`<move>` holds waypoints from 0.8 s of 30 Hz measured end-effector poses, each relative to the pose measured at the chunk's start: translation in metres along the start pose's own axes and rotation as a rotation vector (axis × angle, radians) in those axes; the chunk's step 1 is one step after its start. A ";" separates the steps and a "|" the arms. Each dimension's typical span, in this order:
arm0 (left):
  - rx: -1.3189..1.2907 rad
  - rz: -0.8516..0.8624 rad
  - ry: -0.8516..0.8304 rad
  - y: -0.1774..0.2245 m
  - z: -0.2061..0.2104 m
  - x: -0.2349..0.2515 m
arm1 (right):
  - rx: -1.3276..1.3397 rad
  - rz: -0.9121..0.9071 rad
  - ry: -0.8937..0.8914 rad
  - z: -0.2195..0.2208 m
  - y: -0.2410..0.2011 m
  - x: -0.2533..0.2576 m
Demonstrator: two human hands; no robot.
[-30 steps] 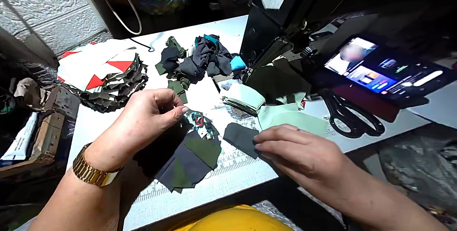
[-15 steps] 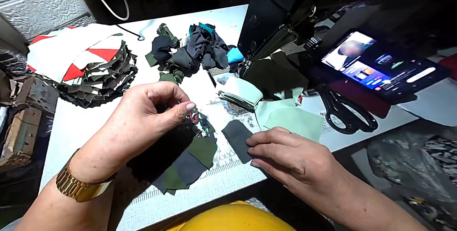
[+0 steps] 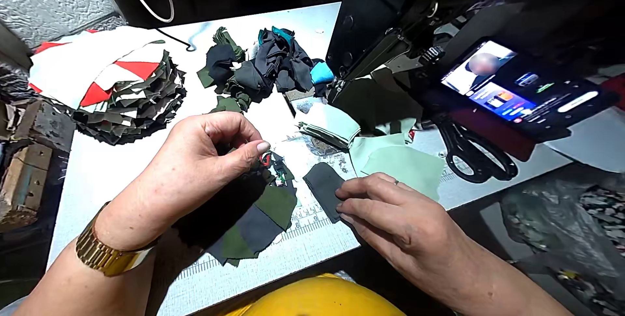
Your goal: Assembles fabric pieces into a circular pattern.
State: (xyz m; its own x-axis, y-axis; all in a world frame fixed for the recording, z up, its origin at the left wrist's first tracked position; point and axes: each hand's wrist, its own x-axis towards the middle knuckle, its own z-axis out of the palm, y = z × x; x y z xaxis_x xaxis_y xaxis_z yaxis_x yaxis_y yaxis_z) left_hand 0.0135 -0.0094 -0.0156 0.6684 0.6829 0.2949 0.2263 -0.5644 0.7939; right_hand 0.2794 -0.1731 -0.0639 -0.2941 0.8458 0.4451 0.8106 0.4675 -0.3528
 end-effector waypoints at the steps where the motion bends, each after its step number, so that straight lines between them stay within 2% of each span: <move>1: 0.000 -0.003 0.001 0.000 0.000 0.000 | 0.002 0.004 -0.007 -0.001 -0.001 0.000; 24: 0.078 -0.004 -0.009 0.002 -0.001 -0.001 | -0.051 0.045 -0.004 0.001 -0.011 0.001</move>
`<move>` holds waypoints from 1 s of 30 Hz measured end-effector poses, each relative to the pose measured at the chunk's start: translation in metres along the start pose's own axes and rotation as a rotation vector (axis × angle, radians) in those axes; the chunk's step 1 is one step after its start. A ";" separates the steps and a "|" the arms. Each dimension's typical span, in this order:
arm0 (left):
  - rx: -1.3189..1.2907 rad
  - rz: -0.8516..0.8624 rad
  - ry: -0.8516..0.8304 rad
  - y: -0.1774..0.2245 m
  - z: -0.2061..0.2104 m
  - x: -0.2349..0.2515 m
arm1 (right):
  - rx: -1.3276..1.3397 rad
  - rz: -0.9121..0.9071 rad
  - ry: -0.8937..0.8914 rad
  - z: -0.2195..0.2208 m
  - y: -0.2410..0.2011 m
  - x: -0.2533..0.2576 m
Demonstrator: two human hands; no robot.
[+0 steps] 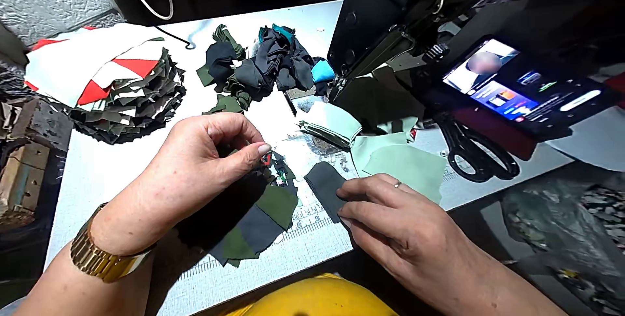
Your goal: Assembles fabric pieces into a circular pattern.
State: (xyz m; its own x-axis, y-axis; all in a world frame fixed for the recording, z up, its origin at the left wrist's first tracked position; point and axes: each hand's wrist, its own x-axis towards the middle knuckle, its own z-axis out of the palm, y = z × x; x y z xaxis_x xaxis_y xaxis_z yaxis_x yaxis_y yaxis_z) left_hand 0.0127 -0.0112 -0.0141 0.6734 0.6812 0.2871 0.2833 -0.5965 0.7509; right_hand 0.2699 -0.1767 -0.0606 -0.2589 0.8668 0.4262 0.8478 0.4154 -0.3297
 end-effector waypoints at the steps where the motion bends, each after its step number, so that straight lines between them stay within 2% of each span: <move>1: 0.005 0.002 -0.001 0.000 0.000 0.000 | -0.001 0.003 0.002 0.001 0.000 0.000; 10: 0.012 0.005 0.001 0.000 0.000 0.000 | -0.001 -0.016 -0.034 0.000 0.003 -0.003; 30: 0.050 0.017 0.007 0.000 0.001 -0.001 | -0.015 -0.055 0.009 0.006 0.004 -0.005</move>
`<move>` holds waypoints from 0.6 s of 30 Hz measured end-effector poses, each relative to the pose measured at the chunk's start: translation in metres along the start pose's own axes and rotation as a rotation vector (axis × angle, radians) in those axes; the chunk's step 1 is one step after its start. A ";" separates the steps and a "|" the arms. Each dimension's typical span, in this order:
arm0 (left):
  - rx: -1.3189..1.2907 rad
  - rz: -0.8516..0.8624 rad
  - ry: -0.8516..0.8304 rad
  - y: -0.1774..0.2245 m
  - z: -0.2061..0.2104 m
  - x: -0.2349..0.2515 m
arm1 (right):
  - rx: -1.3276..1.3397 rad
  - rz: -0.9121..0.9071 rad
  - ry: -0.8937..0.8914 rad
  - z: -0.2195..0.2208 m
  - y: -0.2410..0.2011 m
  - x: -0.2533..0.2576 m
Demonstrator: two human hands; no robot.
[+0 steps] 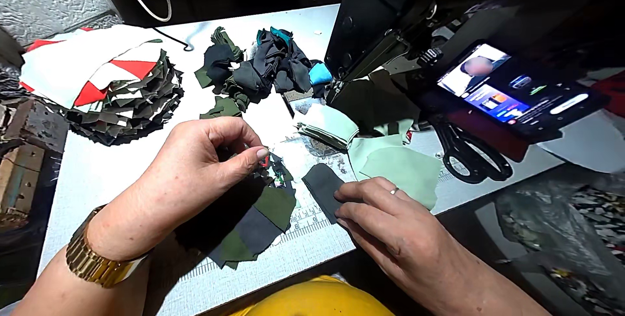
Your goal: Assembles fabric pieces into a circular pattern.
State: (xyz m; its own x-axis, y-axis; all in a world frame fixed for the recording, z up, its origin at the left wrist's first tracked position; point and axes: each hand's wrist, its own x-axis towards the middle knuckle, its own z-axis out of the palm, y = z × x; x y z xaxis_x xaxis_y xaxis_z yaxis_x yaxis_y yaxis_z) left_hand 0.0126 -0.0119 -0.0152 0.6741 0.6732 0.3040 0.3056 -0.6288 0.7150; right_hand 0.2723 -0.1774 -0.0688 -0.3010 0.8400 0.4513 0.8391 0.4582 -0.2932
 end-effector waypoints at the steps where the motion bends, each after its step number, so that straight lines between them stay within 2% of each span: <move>1: 0.002 -0.001 0.000 0.000 0.000 0.000 | 0.001 0.000 -0.001 0.000 0.000 0.000; 11: 0.012 0.003 -0.002 0.000 0.000 0.000 | -0.009 0.018 0.011 0.002 -0.002 0.001; 18: 0.023 0.003 -0.001 0.001 0.001 0.000 | -0.058 -0.037 0.013 0.000 -0.002 -0.001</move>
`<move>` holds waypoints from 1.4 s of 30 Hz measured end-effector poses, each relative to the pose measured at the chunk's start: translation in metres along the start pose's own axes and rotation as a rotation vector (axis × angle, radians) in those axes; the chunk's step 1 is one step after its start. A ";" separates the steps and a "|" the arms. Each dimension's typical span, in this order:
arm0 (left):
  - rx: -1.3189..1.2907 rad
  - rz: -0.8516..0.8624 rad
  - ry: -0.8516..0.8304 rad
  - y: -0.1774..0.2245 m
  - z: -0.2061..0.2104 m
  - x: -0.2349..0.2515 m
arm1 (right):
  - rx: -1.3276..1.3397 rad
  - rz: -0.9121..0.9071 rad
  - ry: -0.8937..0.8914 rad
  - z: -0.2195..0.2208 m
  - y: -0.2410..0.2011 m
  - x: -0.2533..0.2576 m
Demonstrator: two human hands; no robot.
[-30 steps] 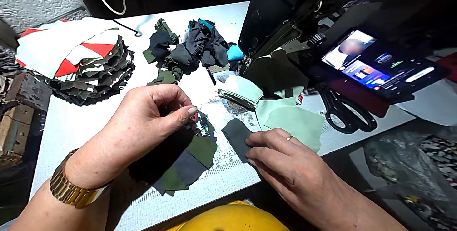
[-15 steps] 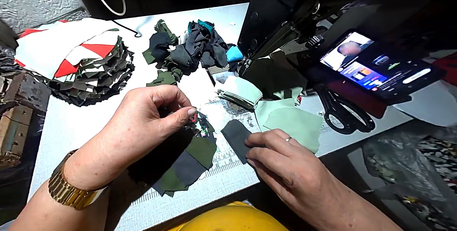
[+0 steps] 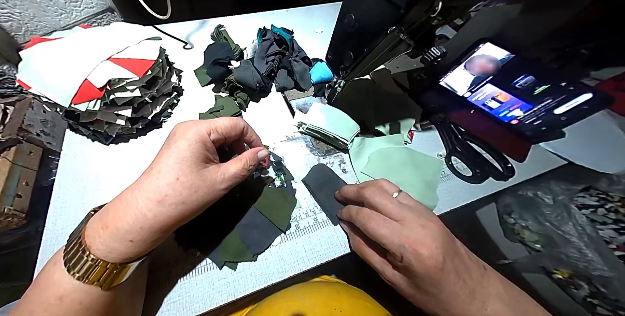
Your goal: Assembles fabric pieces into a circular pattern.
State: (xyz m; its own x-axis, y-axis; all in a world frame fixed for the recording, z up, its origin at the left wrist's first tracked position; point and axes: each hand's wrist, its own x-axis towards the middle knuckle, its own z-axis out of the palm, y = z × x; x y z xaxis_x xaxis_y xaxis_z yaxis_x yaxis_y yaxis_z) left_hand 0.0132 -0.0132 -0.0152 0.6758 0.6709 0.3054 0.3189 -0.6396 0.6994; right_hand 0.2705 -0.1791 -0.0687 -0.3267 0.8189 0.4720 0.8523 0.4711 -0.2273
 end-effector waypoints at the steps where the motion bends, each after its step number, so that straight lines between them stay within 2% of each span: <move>1: 0.000 0.000 -0.002 0.000 0.000 0.000 | -0.006 -0.005 0.006 0.000 0.000 0.000; 9: 0.016 0.007 0.001 -0.002 0.000 0.000 | 0.088 0.116 0.064 0.002 -0.003 0.002; 13: 0.036 0.013 0.003 -0.002 0.000 0.000 | 0.060 0.120 0.116 0.003 0.000 0.009; 20: 0.030 0.017 -0.007 -0.011 -0.004 0.004 | 0.102 0.194 0.114 -0.007 0.009 0.026; 24: -0.056 -0.011 0.007 -0.012 -0.007 0.006 | 0.192 0.171 0.139 -0.020 0.020 0.040; 30: -0.362 -0.036 0.008 -0.009 -0.008 0.008 | 0.262 0.077 0.096 -0.043 0.016 0.071; 33: -0.461 -0.030 -0.076 -0.005 -0.007 0.009 | 0.333 0.035 0.078 -0.048 0.003 0.087; 38: -0.625 0.052 -0.285 -0.004 -0.007 0.008 | 0.602 -0.039 0.119 -0.045 -0.024 0.104; 42: -0.597 0.043 -0.347 -0.004 -0.017 0.006 | 0.667 0.054 0.216 -0.027 -0.028 0.098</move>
State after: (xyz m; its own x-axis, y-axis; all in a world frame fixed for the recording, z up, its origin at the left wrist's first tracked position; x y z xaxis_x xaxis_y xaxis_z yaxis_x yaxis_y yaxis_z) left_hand 0.0043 -0.0003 -0.0048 0.8850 0.4271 0.1856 -0.0656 -0.2801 0.9577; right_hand 0.2259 -0.1205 0.0075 -0.1436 0.7955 0.5887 0.4095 0.5893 -0.6965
